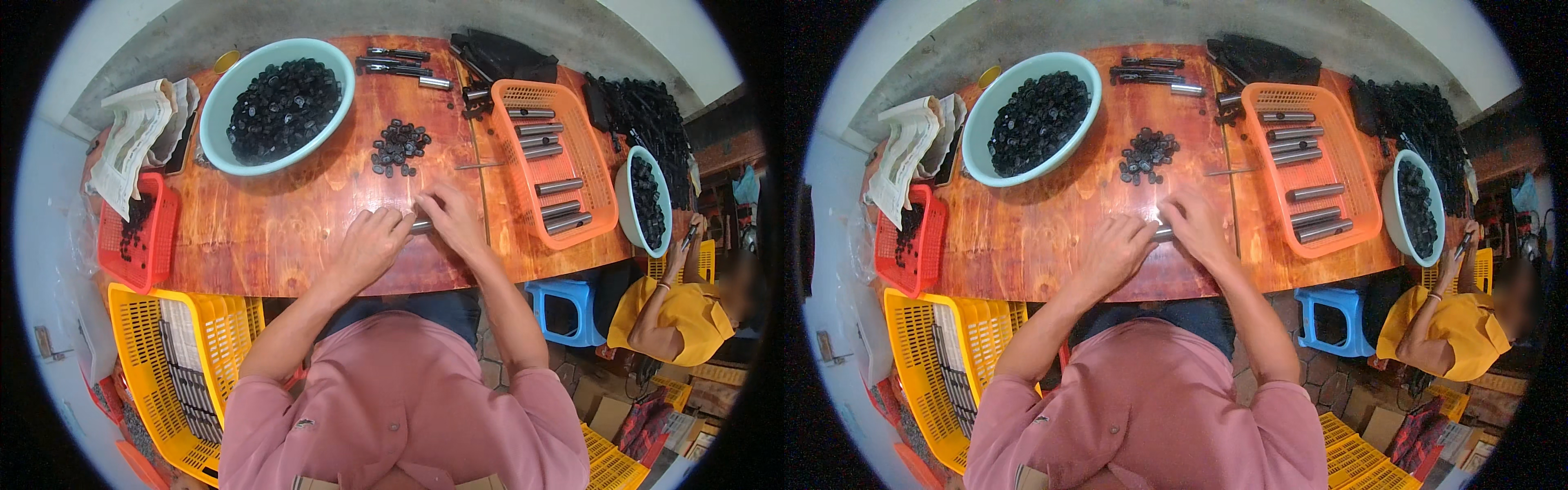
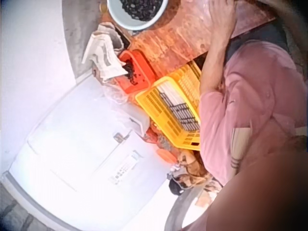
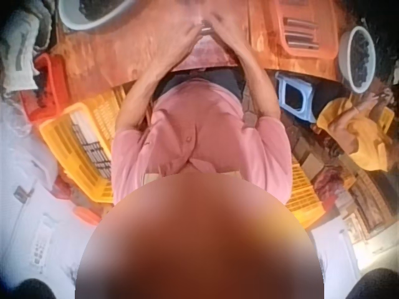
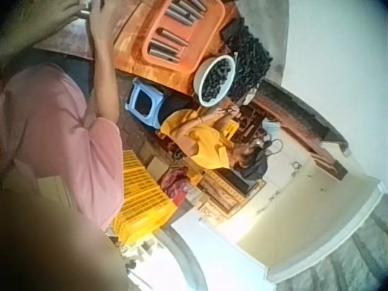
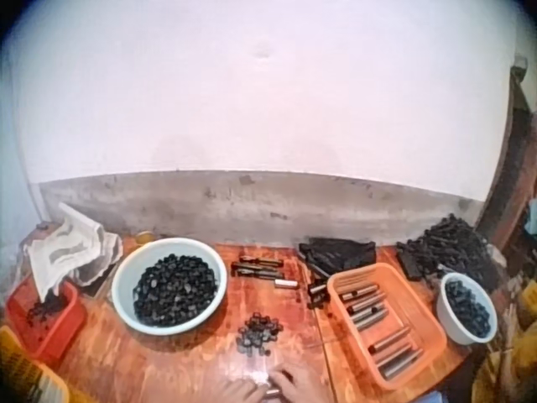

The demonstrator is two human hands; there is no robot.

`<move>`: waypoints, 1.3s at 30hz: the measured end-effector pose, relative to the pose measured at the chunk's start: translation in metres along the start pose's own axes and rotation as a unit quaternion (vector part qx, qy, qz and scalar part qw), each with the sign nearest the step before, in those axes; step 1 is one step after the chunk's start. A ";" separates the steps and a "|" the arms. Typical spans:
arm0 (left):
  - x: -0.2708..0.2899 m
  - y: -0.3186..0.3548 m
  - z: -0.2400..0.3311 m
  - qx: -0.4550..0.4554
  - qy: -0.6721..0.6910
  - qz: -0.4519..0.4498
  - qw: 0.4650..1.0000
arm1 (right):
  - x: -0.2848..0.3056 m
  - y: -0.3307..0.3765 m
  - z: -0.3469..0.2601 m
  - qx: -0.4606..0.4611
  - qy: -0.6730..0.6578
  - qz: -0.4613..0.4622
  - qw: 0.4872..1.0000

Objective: The person repeatedly picks small black circular components from a bowl and inserts them into a cylindrical metal tool held in the other hand. After filling the tool, they place it into a yellow basket and repeat the process. Another person is visible working at the same table.

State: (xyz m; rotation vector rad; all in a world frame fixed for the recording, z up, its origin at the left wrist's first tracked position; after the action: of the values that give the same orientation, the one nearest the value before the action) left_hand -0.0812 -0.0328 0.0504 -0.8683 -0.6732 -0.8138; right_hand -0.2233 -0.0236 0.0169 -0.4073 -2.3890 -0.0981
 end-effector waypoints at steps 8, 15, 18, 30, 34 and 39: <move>0.001 0.003 -0.005 0.019 0.011 0.014 1.000 | -0.020 -0.030 -0.014 0.044 0.171 0.121 0.977; 0.003 0.001 -0.008 0.043 0.055 0.016 0.997 | -0.018 -0.026 -0.016 0.053 0.214 0.147 0.964; 0.003 0.001 -0.009 0.058 0.068 0.014 0.996 | -0.019 -0.025 -0.018 0.058 0.226 0.141 0.962; 0.013 0.005 -0.011 0.046 0.048 0.052 0.996 | -0.022 -0.030 -0.027 0.065 0.281 0.154 0.945; -0.021 0.004 -0.032 0.071 0.068 -0.032 0.995 | -0.025 -0.034 0.020 0.026 0.102 0.138 0.985; -0.002 0.034 -0.041 0.284 0.328 0.106 0.895 | -0.008 -0.020 0.062 -0.073 -0.221 0.189 0.954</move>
State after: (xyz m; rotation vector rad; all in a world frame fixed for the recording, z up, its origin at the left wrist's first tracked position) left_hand -0.0466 -0.0538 0.0161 -0.0988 -0.1805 -0.6053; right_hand -0.2634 -0.0338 -0.0342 -1.0431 -2.6947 -0.0070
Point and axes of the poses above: each hand's wrist, its own y-axis away from the middle knuckle, its own x-axis out of the back of the hand, z = x × y, the point moved 10 cm from there along -y, towards the middle knuckle, and after that the axes turned 12 degrees about y, right-handed, at the moved point
